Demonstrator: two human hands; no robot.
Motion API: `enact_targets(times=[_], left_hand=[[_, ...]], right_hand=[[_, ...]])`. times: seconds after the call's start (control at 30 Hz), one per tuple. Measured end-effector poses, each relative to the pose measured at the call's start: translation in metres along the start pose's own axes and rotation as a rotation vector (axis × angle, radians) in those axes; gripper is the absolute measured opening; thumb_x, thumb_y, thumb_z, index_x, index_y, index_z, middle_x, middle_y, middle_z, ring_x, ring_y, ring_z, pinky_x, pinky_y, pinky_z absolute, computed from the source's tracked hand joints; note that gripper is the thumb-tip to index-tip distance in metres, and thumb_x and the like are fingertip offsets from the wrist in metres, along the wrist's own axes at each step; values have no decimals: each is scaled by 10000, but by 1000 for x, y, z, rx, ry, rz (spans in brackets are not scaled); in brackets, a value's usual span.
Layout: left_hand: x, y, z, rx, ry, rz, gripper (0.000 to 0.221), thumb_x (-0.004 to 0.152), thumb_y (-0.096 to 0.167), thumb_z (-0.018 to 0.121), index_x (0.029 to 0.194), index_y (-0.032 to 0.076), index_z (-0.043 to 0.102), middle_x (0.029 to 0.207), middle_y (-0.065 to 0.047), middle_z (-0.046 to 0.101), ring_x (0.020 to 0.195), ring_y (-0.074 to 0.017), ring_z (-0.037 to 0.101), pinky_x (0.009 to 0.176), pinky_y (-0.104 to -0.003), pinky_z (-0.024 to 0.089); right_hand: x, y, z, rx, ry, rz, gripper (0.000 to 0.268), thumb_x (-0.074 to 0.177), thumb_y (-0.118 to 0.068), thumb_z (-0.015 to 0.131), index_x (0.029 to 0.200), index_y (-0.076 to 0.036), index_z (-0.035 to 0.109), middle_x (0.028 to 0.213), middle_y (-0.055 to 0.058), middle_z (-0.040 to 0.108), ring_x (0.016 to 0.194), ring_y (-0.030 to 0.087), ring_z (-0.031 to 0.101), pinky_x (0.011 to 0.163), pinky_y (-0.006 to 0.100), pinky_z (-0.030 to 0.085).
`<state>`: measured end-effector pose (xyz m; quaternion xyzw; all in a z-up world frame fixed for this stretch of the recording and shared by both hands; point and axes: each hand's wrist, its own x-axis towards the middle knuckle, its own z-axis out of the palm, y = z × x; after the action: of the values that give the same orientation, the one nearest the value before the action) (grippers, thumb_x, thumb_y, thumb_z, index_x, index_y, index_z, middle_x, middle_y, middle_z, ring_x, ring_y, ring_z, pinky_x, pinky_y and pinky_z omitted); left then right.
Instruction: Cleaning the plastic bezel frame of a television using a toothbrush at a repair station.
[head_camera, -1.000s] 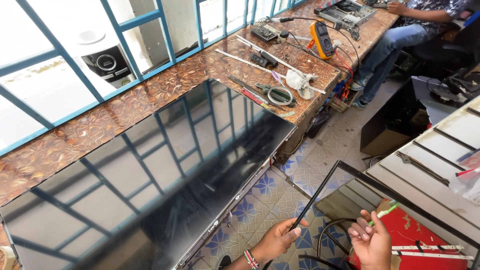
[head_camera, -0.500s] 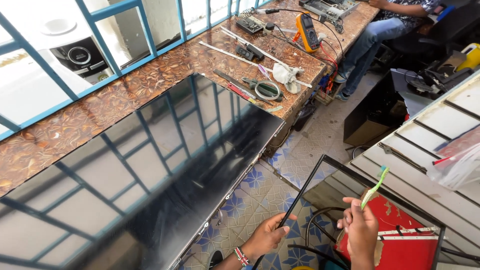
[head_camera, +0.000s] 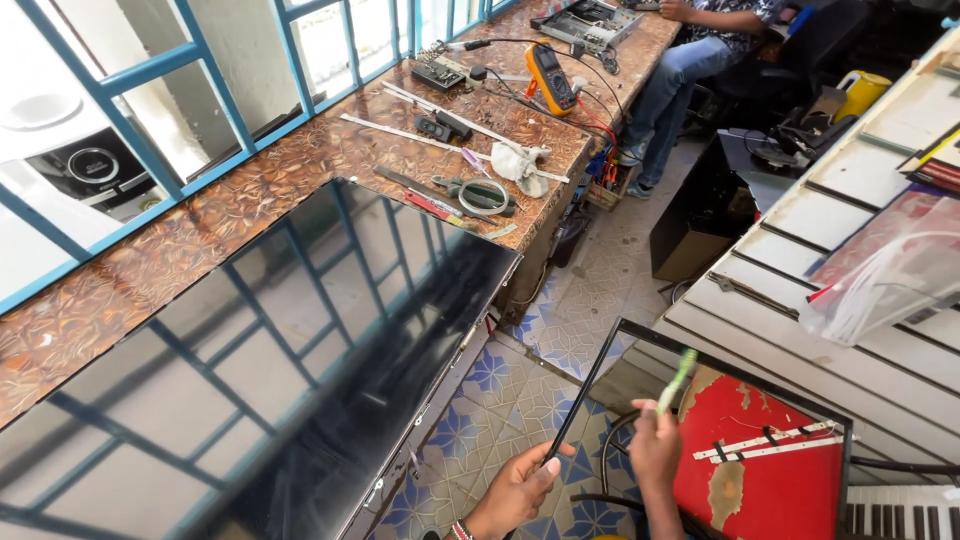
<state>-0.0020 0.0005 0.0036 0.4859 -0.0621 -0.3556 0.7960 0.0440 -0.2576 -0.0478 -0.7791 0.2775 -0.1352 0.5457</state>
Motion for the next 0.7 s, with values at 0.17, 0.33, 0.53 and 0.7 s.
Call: enact_targets(times=[0.17,0.33,0.53,0.7], left_hand=[[-1,5,0,-4,35,-19,417,1037,419,527,1339,169,667,624,97,260,469,-19,195,402,-178,169],[0,-10,-7,76,74,46,430,1040,320,537,1346,60,691,569,52,280,457,-68,251,409,-226,274],[-10,-9,-28,100,29,68,653,896,536,617,1087,-61,798,627,13,303,522,-99,218,484,-267,169],[13,-47,-61,42,17,269,606,974,470,555,808,-71,773,498,-18,375,435,-114,268,450,-300,229]], right_hand=[[-9,-16,2,-37,49,-6,410,1093,-356,440,1083,-103,763,682,64,552,506,184,458,451,369,399],[-22,-22,-22,237,115,-43,390,1076,-369,514,1065,-75,770,628,12,485,555,138,504,514,289,471],[5,-42,-97,927,338,-92,327,1036,-157,437,1161,-45,717,559,-34,388,513,114,403,629,330,500],[-14,-75,-164,1200,203,-265,495,1065,-470,517,1289,-58,676,1048,140,708,979,296,683,924,429,554]])
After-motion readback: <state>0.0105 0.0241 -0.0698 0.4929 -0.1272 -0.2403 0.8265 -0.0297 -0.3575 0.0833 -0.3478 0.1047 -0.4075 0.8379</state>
